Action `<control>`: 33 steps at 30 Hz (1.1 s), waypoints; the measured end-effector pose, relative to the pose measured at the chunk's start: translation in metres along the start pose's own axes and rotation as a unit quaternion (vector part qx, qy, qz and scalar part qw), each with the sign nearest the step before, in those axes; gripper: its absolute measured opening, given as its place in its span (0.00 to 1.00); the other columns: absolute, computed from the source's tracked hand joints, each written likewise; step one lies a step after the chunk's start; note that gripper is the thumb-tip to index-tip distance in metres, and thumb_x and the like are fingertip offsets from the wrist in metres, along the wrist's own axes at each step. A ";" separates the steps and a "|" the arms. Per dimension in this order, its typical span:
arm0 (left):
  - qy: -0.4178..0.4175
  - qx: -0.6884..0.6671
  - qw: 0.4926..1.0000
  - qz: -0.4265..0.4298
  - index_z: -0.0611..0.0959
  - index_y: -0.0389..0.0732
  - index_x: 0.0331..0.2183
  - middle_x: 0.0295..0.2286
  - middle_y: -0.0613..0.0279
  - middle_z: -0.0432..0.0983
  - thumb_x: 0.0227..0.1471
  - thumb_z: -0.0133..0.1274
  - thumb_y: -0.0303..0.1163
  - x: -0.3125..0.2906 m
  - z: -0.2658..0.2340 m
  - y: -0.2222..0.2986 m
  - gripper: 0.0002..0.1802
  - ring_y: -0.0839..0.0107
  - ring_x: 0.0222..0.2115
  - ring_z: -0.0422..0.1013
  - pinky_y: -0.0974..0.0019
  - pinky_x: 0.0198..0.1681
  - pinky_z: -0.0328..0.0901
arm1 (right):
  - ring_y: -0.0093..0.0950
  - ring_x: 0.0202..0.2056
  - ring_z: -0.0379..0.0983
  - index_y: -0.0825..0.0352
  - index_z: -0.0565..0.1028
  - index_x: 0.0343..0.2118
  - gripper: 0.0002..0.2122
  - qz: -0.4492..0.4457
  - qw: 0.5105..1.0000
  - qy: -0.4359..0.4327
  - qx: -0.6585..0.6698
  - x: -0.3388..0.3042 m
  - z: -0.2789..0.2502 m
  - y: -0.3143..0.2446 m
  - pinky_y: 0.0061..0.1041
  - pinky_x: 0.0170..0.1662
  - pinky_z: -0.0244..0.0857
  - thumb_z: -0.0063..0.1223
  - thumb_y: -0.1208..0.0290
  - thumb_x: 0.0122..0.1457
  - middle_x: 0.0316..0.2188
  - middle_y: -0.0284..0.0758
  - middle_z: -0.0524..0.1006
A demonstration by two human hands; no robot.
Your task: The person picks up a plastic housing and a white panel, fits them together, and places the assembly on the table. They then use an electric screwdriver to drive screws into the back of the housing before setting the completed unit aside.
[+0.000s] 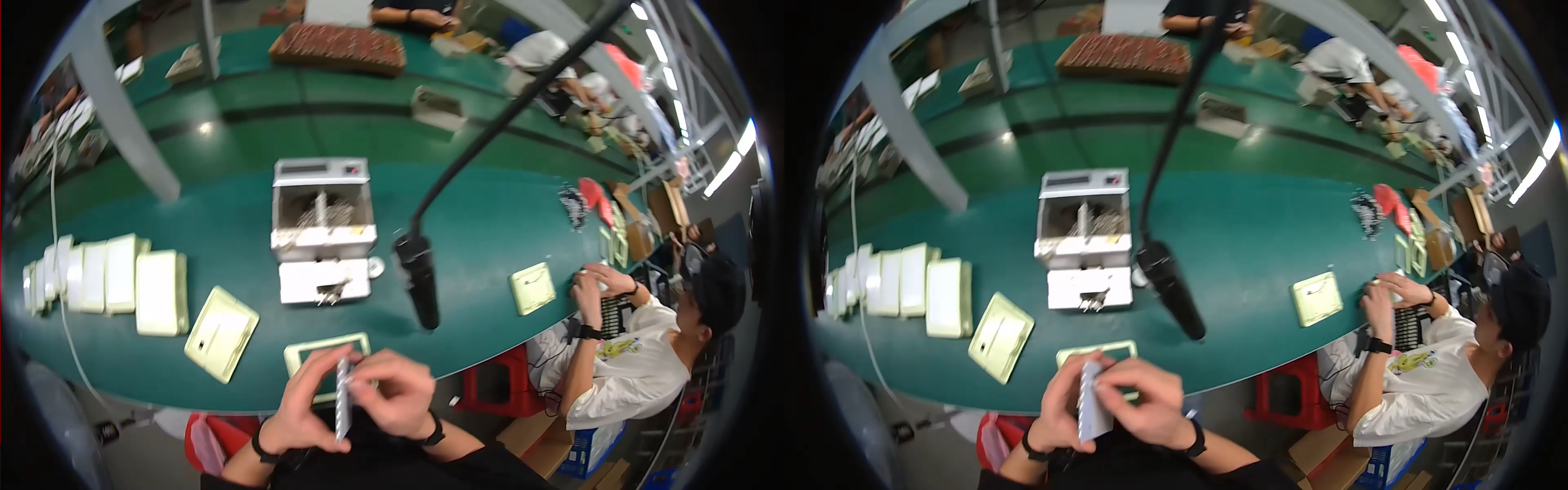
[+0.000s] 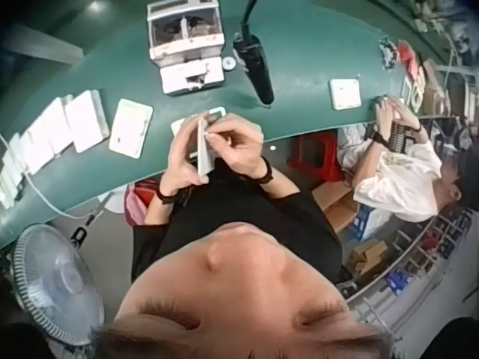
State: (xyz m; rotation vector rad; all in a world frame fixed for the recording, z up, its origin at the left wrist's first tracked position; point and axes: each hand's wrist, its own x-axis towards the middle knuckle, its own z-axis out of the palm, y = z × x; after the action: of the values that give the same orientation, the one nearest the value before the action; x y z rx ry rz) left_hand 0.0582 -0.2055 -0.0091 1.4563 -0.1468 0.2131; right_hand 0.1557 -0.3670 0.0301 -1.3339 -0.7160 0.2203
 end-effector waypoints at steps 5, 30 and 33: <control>0.005 0.132 0.991 -0.017 0.63 0.33 0.70 0.60 0.43 0.69 0.39 0.79 0.54 0.022 0.006 0.035 0.67 0.52 0.59 0.71 0.56 0.62 0.66 | 0.26 0.36 0.78 0.69 0.76 0.50 0.12 0.149 0.964 0.100 0.196 -0.003 -0.009 0.009 0.26 0.43 0.75 0.60 0.70 0.69 0.41 0.36 0.81; 0.038 0.435 0.898 -0.059 0.66 0.38 0.65 0.63 0.55 0.69 0.42 0.77 0.35 -0.037 -0.045 0.009 0.53 0.50 0.60 0.66 0.52 0.65 0.61 | 0.18 0.21 0.59 0.68 0.65 0.31 0.12 0.037 0.994 0.087 0.060 -0.003 -0.037 0.013 0.21 0.25 0.59 0.59 0.81 0.66 0.25 0.30 0.64; 0.069 0.343 0.933 -0.081 0.67 0.38 0.64 0.61 0.54 0.70 0.40 0.78 0.36 -0.041 -0.044 0.016 0.53 0.49 0.59 0.66 0.51 0.64 0.62 | 0.18 0.21 0.60 0.68 0.65 0.31 0.11 0.030 0.991 0.091 0.098 -0.005 -0.038 0.006 0.21 0.25 0.60 0.59 0.81 0.66 0.25 0.30 0.64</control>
State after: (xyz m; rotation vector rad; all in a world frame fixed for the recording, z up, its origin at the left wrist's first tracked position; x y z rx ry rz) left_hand 0.0138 -0.1628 -0.0080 2.1307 0.1847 0.2429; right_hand 0.1761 -0.3988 0.0206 -1.1718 -0.4882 0.2078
